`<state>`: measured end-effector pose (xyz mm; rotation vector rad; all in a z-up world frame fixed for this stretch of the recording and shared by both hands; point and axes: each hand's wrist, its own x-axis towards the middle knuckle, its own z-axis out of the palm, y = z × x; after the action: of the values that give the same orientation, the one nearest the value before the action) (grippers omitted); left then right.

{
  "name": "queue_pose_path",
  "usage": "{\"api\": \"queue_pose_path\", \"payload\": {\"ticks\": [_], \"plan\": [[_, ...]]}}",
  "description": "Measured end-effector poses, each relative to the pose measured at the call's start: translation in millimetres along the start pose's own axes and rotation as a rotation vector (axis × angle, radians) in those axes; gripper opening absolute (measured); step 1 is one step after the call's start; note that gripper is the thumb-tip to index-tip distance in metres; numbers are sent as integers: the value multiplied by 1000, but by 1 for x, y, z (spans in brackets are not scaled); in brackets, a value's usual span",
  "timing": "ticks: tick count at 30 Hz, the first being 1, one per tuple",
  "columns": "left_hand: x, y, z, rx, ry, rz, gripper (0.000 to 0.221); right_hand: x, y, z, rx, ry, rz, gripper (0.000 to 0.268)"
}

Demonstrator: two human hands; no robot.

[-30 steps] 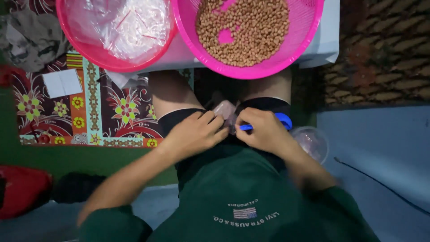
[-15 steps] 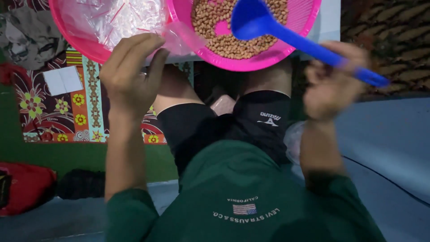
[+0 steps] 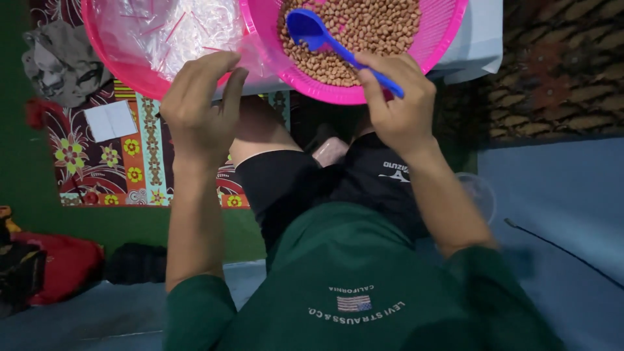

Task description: Scooping peanuts from a large basket into small plastic bags and sealing them using a handheld heat sealer.

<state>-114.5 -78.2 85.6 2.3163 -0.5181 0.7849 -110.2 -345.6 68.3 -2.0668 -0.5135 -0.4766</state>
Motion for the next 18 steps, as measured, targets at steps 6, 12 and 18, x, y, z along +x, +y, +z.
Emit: {"api": "queue_pose_path", "payload": {"ticks": [6,12,18], "plan": [[-1,-2,8,-26,-46,6,27,-7,4,-8,102,60,167,17],[1,-2,17,-39,-35,8,24,-12,9,-13,170,124,194,18],[-1,-3,24,-25,-45,15,18,-9,7,-20,57,156,76,16]]}}
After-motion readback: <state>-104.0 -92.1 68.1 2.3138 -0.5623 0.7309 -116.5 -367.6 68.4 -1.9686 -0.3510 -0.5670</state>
